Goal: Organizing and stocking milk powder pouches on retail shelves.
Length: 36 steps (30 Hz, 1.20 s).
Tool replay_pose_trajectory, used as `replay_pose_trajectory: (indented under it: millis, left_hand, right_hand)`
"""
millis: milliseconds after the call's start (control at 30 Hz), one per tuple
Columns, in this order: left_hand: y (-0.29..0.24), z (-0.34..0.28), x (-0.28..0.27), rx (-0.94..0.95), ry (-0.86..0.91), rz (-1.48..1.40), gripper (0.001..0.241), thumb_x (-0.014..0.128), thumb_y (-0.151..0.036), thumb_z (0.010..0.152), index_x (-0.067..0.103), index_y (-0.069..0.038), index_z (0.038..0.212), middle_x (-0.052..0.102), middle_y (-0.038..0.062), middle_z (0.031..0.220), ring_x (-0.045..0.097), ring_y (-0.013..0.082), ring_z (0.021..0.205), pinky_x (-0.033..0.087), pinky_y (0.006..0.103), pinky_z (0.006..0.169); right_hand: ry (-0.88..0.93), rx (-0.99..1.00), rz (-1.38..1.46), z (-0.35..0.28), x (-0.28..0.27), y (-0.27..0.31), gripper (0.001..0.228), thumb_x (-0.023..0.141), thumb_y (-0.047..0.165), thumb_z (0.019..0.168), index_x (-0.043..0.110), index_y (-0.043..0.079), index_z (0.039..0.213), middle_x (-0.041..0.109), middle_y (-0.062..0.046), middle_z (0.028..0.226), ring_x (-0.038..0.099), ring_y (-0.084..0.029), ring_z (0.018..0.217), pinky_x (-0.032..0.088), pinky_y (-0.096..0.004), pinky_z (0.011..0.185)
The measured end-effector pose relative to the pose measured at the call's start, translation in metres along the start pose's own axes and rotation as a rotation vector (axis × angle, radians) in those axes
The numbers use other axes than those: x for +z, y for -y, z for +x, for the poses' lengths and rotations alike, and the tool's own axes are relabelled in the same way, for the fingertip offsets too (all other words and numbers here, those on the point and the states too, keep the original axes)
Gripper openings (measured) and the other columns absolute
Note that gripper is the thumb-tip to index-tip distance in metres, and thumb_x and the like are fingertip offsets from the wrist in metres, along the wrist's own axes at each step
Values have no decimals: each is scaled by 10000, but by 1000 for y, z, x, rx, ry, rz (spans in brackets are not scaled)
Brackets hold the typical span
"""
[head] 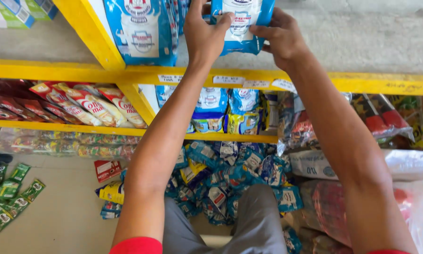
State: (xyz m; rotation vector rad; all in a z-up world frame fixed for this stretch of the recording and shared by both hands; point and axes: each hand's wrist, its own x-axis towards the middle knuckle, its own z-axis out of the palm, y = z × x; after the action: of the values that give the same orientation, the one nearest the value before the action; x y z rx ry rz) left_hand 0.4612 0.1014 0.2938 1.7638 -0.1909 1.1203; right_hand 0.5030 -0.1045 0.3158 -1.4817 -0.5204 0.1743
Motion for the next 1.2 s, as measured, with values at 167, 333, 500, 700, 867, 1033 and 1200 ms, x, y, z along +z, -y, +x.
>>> replay_pose_trajectory:
  millis: [167, 333, 500, 700, 867, 1033, 1200]
  left_hand:
    - [54, 40, 28, 11, -90, 301, 413, 850, -191, 872, 631, -31, 1183, 712, 223, 1147, 747, 369, 1039, 652, 379, 813]
    - [78, 61, 40, -73, -110, 434, 494, 791, -120, 882, 531, 9, 1283, 666, 252, 1173, 726, 415, 1050, 630, 424, 852]
    - [92, 65, 41, -82, -71, 461, 730, 779, -59, 879, 355, -38, 1473, 564, 293, 1348, 628, 483, 1207, 570, 493, 988]
    - [112, 52, 41, 57, -75, 496, 877, 780, -106, 910, 216, -72, 1581, 311, 335, 1589, 513, 526, 1346, 556, 498, 1047]
    - [90, 43, 30, 61, 55, 502, 909, 801, -228, 912, 195, -99, 1577, 171, 348, 1623, 484, 540, 1338, 563, 507, 977]
    - [95, 36, 40, 246, 29, 862, 727, 722, -335, 1006, 292, -159, 1565, 260, 269, 1588, 296, 560, 1475, 412, 648, 1129]
    - [77, 47, 34, 162, 289, 988, 720, 601, -472, 1040, 272, -188, 1614, 247, 190, 1655, 157, 503, 1536, 44, 674, 1253]
  right_hand:
    - [-62, 84, 22, 78, 9, -34, 408, 766, 90, 881, 629, 55, 1264, 723, -78, 1167, 695, -230, 1085, 564, -495, 920]
    - [-174, 95, -48, 125, 30, -51, 440, 782, 48, 843, 648, 19, 1261, 750, -100, 1111, 730, -227, 997, 614, -425, 846]
    - [-268, 29, -1, 157, 42, -74, 489, 795, 13, 806, 593, -24, 1249, 747, -103, 1085, 748, -199, 942, 650, -348, 782]
    - [-264, -53, 36, 157, 39, -91, 443, 821, 30, 828, 640, -60, 1222, 746, -119, 1074, 726, -190, 940, 615, -318, 827]
    - [-266, -144, -113, 161, 34, -109, 467, 829, 70, 867, 616, -6, 1275, 710, -107, 1168, 707, -190, 1027, 613, -333, 873]
    - [-381, -313, -602, 164, 27, -122, 774, 899, 137, 916, 398, 32, 1496, 427, -277, 1400, 439, -362, 1237, 441, -450, 1011]
    - [-20, -205, 20, 172, 24, -129, 545, 501, 273, 1112, 345, 139, 1616, 613, -150, 1397, 564, -223, 1257, 450, -371, 1091]
